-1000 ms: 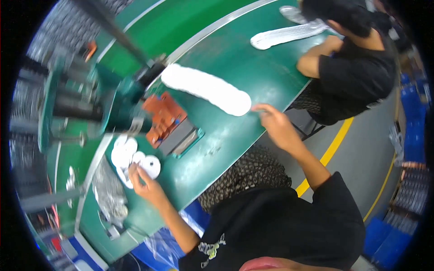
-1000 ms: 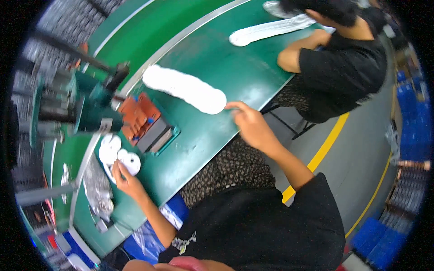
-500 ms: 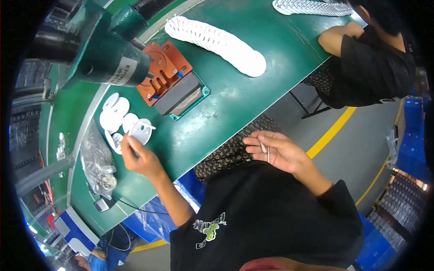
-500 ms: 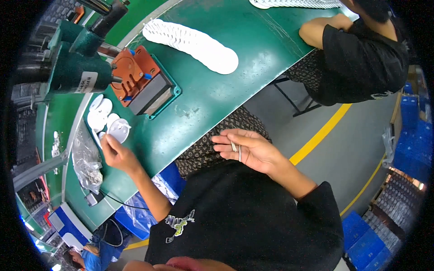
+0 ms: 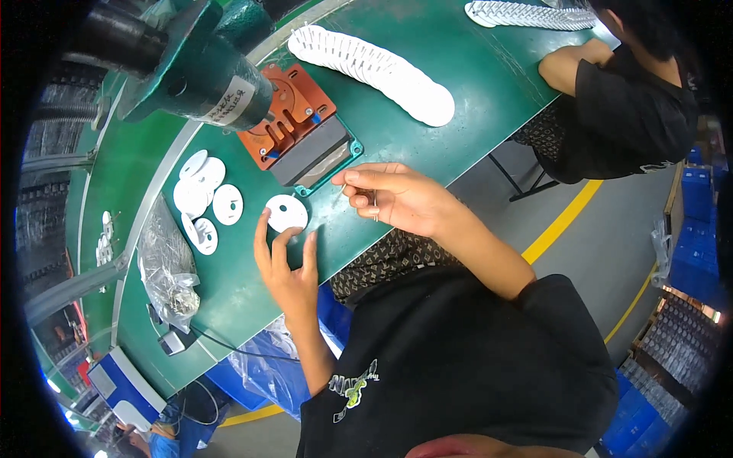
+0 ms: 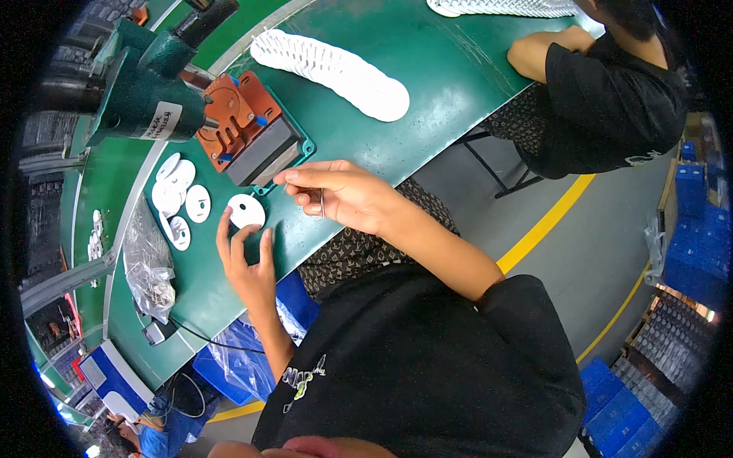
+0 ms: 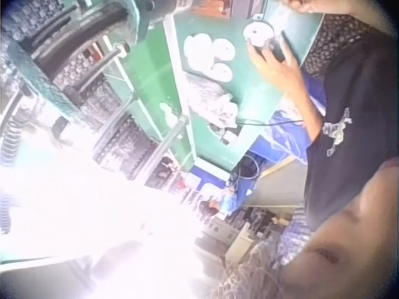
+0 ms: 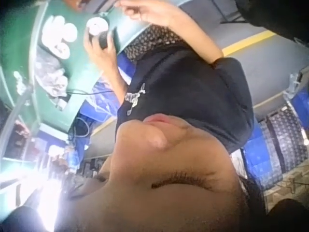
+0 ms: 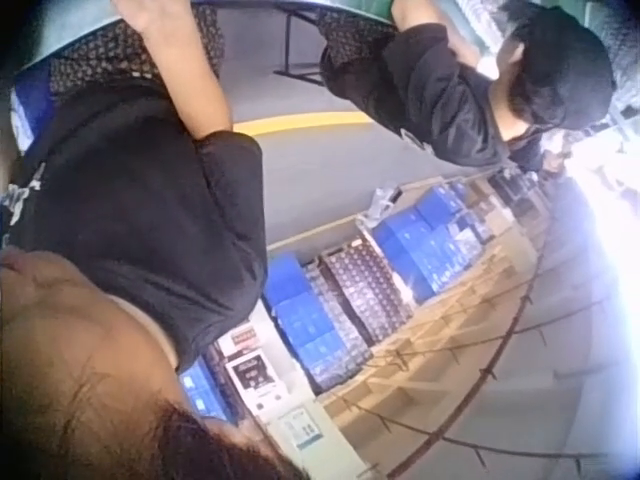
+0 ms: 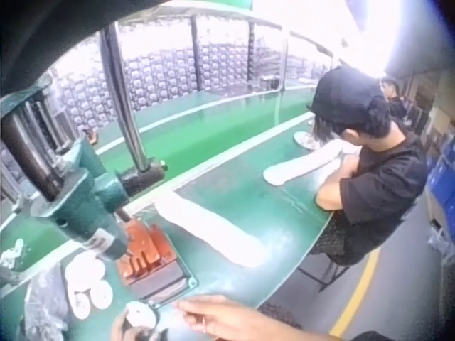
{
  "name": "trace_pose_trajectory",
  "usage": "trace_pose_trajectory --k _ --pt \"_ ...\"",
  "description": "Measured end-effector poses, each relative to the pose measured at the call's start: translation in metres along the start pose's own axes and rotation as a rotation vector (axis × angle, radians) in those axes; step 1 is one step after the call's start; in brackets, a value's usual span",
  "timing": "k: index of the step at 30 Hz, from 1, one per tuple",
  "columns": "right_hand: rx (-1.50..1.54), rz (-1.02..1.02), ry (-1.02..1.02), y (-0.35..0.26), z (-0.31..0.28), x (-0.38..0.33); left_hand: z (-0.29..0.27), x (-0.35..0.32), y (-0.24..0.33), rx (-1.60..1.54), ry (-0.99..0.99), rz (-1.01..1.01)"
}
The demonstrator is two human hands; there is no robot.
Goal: The person assembles circular plastic components by inserting metal pins into each disc by hand, pressing them into place using a manual press machine, and stacking the completed pieces along the workbench.
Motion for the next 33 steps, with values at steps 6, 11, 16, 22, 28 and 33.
trace_pose_trajectory --k 6,11,16,22,28,33 --pt "-0.078 -0.021 0.072 0.000 -0.003 0.000 0.004 0.008 0.004 -0.007 0.211 -0.156" --pt "-0.160 -0.083 0.046 -0.001 -0.002 0.000 0.006 0.022 0.001 0.023 0.164 -0.158" --pt "-0.395 -0.205 0.124 -0.002 0.006 -0.007 -0.016 0.006 0.029 -0.040 0.209 0.163" --pt "-0.991 -0.741 0.123 -0.014 0.045 -0.033 -0.018 -0.007 0.055 -0.003 0.107 0.213" --pt "-1.200 -1.018 0.101 -0.021 0.058 -0.043 -0.017 -0.003 0.062 0.017 0.073 0.230" --pt "-1.234 -1.038 0.087 -0.022 0.057 -0.046 -0.014 -0.002 0.063 0.011 0.061 0.223"
Point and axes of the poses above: each hand's wrist, its own x-axis towards the middle knuckle, its own z-axis out of the palm, y = z × x, the point moved 7 cm from there along x, towards the middle knuckle, and after that the axes turned 3 degrees about x, right-handed, at the moved point
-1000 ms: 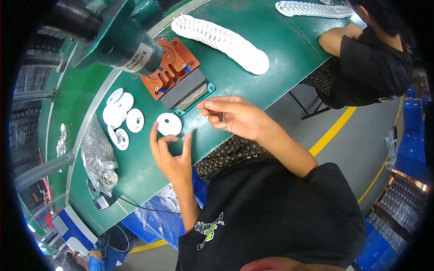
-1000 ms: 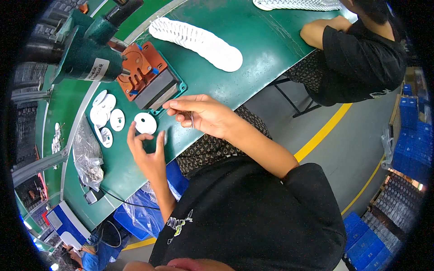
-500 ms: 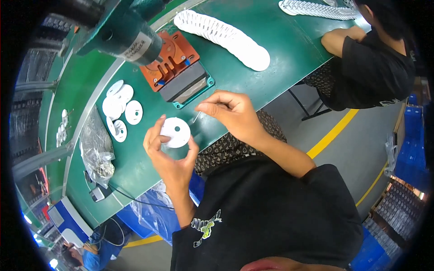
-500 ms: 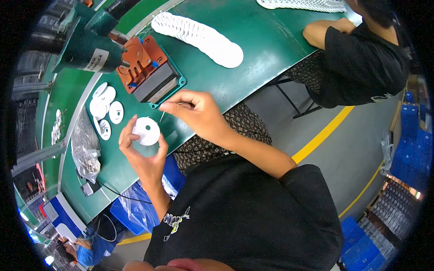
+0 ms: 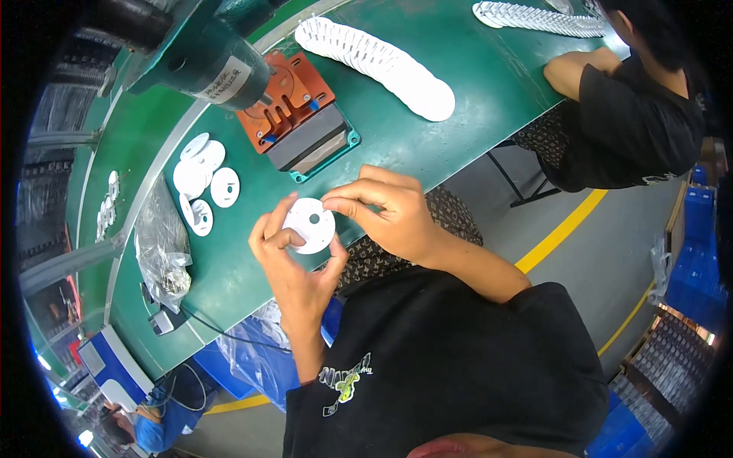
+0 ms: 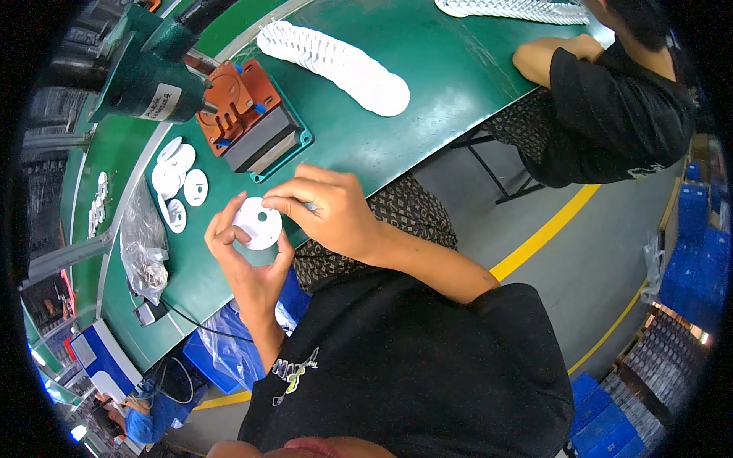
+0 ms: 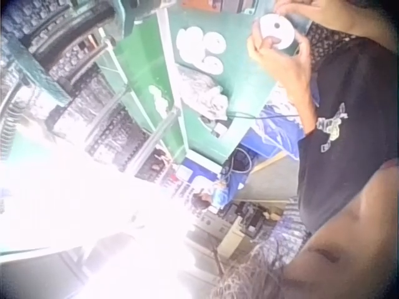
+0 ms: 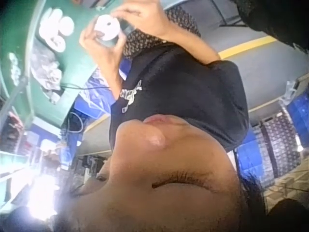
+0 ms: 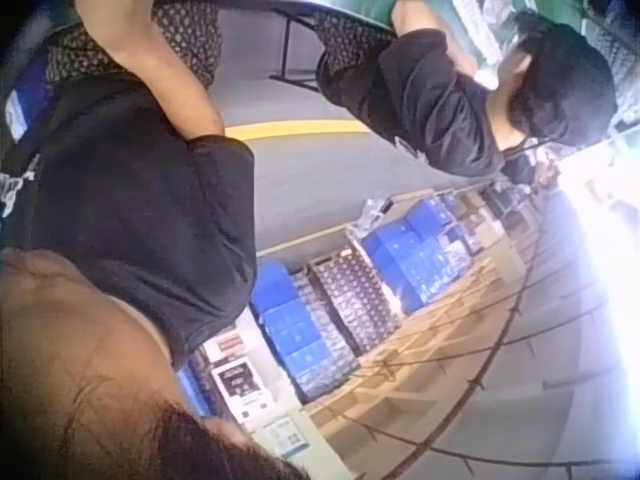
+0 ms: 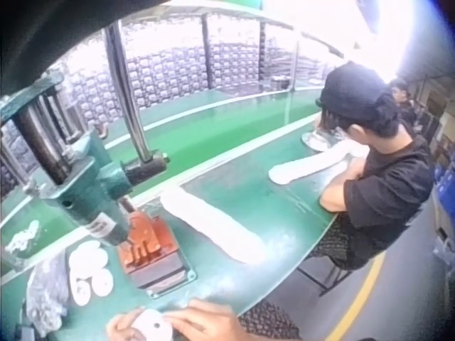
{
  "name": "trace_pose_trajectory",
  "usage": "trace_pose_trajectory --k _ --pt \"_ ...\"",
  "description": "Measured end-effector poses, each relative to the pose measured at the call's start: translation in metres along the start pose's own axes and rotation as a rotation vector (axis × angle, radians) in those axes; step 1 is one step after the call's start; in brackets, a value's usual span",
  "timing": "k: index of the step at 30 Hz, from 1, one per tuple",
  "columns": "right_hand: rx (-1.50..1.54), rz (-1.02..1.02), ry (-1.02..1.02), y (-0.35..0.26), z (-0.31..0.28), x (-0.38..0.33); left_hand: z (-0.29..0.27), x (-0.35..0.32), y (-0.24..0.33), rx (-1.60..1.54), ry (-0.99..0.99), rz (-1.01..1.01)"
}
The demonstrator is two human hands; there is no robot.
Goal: The person assembles circular plastic components by inserting metal pins into each disc by hand, pressing them into place using a manual press machine, and stacking the completed pieces along the workbench.
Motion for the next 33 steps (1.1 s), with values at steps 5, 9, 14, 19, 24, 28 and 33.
trace_pose_trajectory --k 5,9,14,19,24,28,33 --pt "-0.010 -0.014 0.024 0.0004 -0.0042 0.0009 0.0024 0.0026 0.0013 -0.012 -0.018 0.004" --pt "-0.019 -0.004 0.035 0.0008 -0.0062 0.0002 0.0009 0.0041 0.0012 -0.008 -0.010 0.005" --pt "-0.066 -0.059 0.040 -0.0028 -0.0032 -0.0011 0.0019 0.0047 0.0002 -0.017 -0.038 0.002" --pt "-0.094 -0.057 0.051 -0.0006 -0.0040 -0.0005 0.0018 0.0050 0.0009 -0.019 -0.038 0.009" --pt "-0.053 -0.034 0.056 0.0011 -0.0092 -0.0002 0.0025 0.0055 -0.0001 -0.034 -0.031 -0.002" --pt "0.022 -0.008 0.057 0.0026 -0.0086 0.0003 0.0035 0.0058 -0.0007 -0.031 -0.033 -0.007" --pt "-0.040 -0.041 0.053 0.0000 -0.0065 -0.0008 0.0041 0.0061 -0.0011 -0.042 -0.029 -0.008"
Point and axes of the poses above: each hand's wrist, its own x-axis towards the middle knuckle, its own z-axis out of the palm, y = z × x, the point moved 7 cm from there along x, towards the middle knuckle, and after that the axes turned 3 degrees about x, right-handed, at the moved point
